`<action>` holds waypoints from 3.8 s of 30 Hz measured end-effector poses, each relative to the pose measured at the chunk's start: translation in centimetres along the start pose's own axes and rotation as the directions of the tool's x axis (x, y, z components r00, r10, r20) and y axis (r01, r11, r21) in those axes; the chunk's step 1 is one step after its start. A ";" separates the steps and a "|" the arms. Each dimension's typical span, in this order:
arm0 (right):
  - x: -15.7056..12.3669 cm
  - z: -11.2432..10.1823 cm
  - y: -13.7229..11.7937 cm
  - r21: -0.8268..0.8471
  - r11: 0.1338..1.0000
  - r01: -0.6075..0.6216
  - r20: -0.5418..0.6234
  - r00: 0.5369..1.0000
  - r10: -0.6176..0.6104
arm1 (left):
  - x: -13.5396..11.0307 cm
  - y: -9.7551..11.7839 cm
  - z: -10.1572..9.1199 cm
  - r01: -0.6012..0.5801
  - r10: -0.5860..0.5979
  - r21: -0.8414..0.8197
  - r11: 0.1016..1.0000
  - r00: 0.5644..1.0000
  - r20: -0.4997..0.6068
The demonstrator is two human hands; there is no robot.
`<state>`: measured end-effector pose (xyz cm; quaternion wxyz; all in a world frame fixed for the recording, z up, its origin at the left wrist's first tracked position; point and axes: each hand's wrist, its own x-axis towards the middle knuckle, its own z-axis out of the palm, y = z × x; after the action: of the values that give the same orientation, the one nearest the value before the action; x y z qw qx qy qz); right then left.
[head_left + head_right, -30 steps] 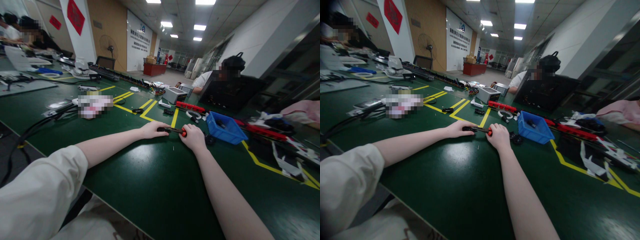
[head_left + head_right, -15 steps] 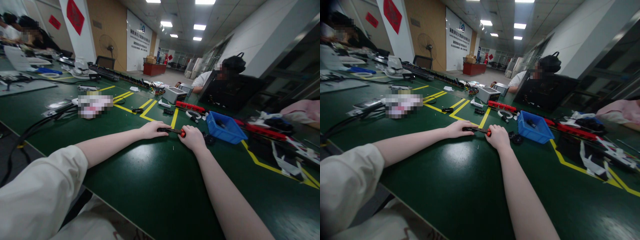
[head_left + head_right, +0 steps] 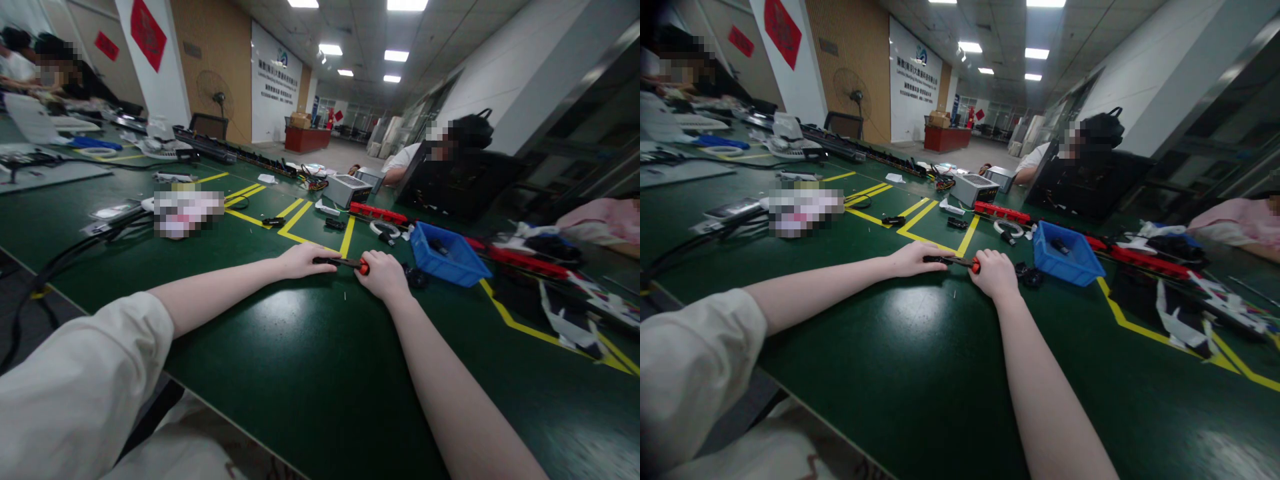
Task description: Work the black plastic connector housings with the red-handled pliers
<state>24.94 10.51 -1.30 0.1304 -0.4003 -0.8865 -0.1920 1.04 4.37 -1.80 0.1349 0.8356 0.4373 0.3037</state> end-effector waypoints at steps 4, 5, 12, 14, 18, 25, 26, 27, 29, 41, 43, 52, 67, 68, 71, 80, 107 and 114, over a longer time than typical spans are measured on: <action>0.0 0.0 0.0 -0.010 1.000 0.000 -0.016 1.000 0.000 | 0.0 0.0 0.0 -0.002 0.002 0.008 1.000 1.000 -0.003; 0.0 0.0 0.0 -0.014 1.000 -0.002 -0.021 1.000 0.002 | 0.0 0.0 0.1 -0.003 0.003 0.011 1.000 1.000 -0.005; 0.0 -0.2 -0.2 -0.024 1.000 0.007 -0.023 1.000 -0.008 | 0.0 0.1 0.0 -0.002 0.002 0.024 1.000 1.000 0.002; 0.0 -0.3 -0.2 -0.020 1.000 0.016 -0.009 1.000 -0.016 | 0.0 0.2 -0.1 0.030 -0.029 0.040 0.999 1.000 -0.005; 0.0 -0.4 -0.3 -0.013 1.000 0.015 0.012 1.000 -0.015 | -0.1 0.3 0.0 0.070 -0.067 0.066 0.995 0.997 -0.045; 0.1 -0.2 -0.1 0.006 1.000 0.012 0.050 0.999 -0.012 | 0.0 -0.2 0.3 0.012 -0.009 0.038 0.999 0.996 -0.086; 0.1 -0.3 -0.1 0.009 1.000 0.013 0.054 0.998 -0.013 | 0.0 -0.2 0.3 0.012 -0.009 0.040 0.999 0.997 -0.082; 0.1 -0.3 -0.1 0.012 1.000 0.014 0.058 0.998 -0.014 | 0.1 -0.2 0.4 0.014 -0.010 0.045 0.999 0.997 -0.079; 0.1 -0.4 -0.1 0.015 1.000 0.014 0.064 0.998 -0.015 | 0.1 -0.2 0.4 0.015 -0.010 0.058 0.998 0.997 -0.077; 0.1 -0.1 -0.1 0.047 0.999 -0.003 0.067 0.998 0.000 | 0.0 0.0 0.1 -0.049 0.042 -0.105 0.993 0.997 -0.068; 0.1 -0.1 0.0 0.059 0.998 0.003 0.064 0.998 -0.007 | 0.1 -0.1 0.1 -0.047 0.040 -0.120 0.992 0.997 -0.064; 0.0 0.2 0.2 0.094 0.995 0.027 0.002 1.000 -0.027 | 0.3 -0.5 0.3 -0.027 0.018 -0.174 0.984 0.999 -0.050; 0.0 0.1 0.0 0.036 0.999 0.008 -0.025 1.000 -0.007 | 0.0 0.0 0.1 0.039 -0.058 -0.250 0.967 0.996 -0.069; 0.0 0.0 0.0 0.035 0.999 0.007 -0.021 1.000 -0.006 | 0.0 0.1 0.1 0.051 -0.069 -0.261 0.964 0.996 -0.061; 0.0 0.0 0.0 0.036 0.999 0.007 -0.012 1.000 -0.007 | -0.1 0.2 0.1 0.070 -0.087 -0.289 0.955 0.995 -0.044; 0.0 -0.1 0.0 0.042 0.999 0.022 -0.015 1.000 -0.022 | -0.1 0.2 0.0 0.137 -0.142 -0.331 0.934 0.990 0.008; -0.3 -0.4 0.1 0.195 0.981 -0.005 -0.042 0.999 0.014 | 0.2 -0.5 0.3 -0.042 0.025 -0.166 0.985 0.994 -0.102; -0.2 -0.5 -0.2 0.173 0.984 -0.033 -0.025 0.999 0.037 | 0.2 -0.7 0.5 -0.045 0.044 -0.009 0.999 0.996 -0.081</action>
<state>24.99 10.05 -0.94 0.1803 -0.4003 -0.8907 -0.1179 0.99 4.98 -2.39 0.1151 0.8315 0.4220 0.3424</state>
